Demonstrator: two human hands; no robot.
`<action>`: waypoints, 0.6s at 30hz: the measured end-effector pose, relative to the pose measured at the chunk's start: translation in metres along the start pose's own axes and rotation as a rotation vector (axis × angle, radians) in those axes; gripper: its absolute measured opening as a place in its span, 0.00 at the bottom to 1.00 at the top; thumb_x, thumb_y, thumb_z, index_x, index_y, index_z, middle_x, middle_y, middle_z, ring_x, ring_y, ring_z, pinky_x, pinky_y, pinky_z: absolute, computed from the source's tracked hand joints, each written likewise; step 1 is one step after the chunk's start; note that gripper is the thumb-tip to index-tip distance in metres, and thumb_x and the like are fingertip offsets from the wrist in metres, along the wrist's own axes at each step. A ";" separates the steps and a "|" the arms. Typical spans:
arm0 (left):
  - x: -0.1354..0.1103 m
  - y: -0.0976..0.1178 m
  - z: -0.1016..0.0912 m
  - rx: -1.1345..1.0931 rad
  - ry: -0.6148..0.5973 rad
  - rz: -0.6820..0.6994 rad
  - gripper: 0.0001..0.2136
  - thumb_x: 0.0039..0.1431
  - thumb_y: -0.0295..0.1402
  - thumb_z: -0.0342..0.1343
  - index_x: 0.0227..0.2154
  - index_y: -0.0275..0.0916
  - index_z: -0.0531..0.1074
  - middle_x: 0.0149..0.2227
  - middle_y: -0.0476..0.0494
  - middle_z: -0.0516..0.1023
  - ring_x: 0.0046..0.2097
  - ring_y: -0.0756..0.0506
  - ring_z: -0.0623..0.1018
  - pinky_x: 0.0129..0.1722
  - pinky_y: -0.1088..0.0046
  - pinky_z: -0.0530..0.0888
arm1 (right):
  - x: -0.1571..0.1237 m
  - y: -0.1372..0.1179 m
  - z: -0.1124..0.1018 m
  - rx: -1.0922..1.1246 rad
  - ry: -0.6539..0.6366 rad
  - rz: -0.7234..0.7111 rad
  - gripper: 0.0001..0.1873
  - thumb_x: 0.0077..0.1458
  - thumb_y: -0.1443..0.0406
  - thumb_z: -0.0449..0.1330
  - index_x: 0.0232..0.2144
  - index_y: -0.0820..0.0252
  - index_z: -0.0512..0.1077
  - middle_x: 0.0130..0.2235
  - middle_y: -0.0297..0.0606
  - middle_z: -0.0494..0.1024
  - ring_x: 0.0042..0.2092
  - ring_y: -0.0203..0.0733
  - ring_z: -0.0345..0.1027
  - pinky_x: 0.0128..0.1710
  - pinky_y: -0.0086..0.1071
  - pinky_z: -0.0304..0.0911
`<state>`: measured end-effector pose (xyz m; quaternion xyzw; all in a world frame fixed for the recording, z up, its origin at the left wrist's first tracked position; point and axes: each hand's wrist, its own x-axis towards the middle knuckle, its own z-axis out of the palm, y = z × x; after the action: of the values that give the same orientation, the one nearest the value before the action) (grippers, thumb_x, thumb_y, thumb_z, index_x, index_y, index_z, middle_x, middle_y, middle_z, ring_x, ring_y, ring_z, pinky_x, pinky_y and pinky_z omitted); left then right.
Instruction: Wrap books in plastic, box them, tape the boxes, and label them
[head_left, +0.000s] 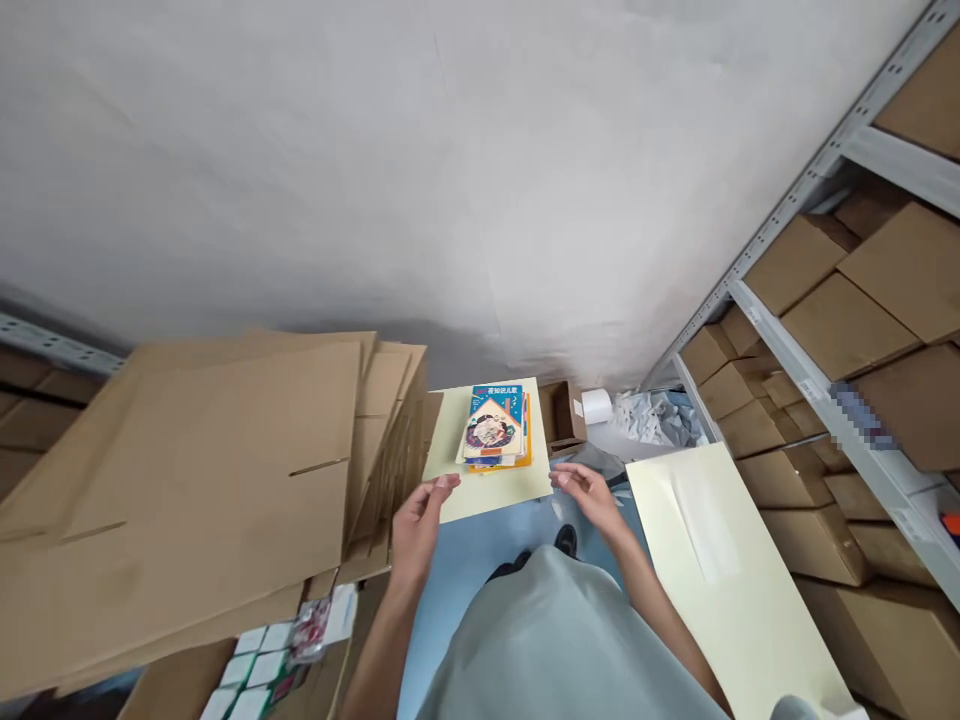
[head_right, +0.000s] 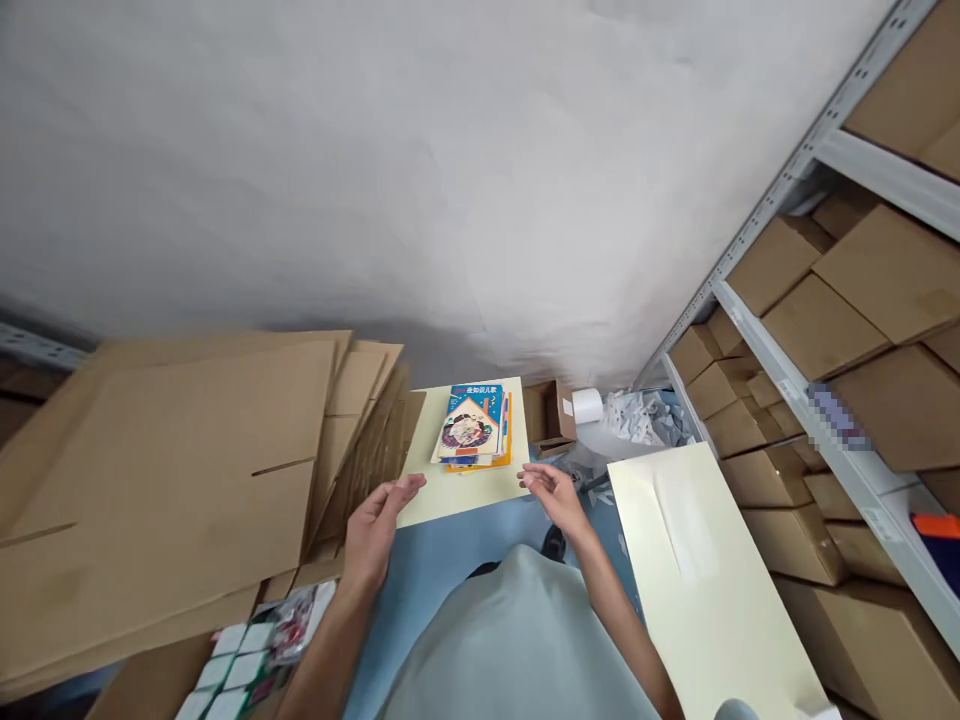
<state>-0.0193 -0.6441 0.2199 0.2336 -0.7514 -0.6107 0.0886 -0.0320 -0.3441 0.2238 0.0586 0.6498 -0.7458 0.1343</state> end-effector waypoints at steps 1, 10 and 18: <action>0.002 0.001 0.000 -0.039 0.007 -0.021 0.28 0.57 0.64 0.61 0.35 0.39 0.80 0.45 0.37 0.88 0.53 0.37 0.84 0.57 0.59 0.79 | 0.014 0.002 0.002 -0.006 -0.043 0.002 0.31 0.53 0.39 0.72 0.47 0.54 0.83 0.46 0.46 0.88 0.49 0.55 0.83 0.56 0.49 0.75; 0.040 -0.027 0.025 -0.044 0.052 -0.090 0.26 0.58 0.54 0.62 0.51 0.39 0.78 0.56 0.36 0.84 0.59 0.37 0.81 0.63 0.58 0.75 | 0.106 0.048 0.017 -0.288 -0.180 0.035 0.29 0.57 0.41 0.66 0.46 0.57 0.80 0.45 0.43 0.86 0.47 0.51 0.81 0.51 0.42 0.74; 0.118 -0.065 0.043 0.036 -0.120 -0.232 0.17 0.56 0.42 0.65 0.43 0.37 0.79 0.50 0.35 0.87 0.56 0.35 0.84 0.61 0.57 0.77 | 0.145 0.055 0.055 -0.655 -0.100 0.132 0.16 0.54 0.56 0.71 0.43 0.54 0.79 0.43 0.41 0.85 0.44 0.54 0.80 0.48 0.41 0.70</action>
<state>-0.1252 -0.6698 0.1293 0.2837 -0.7342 -0.6159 -0.0321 -0.1505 -0.4225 0.1416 0.0177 0.8423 -0.4890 0.2259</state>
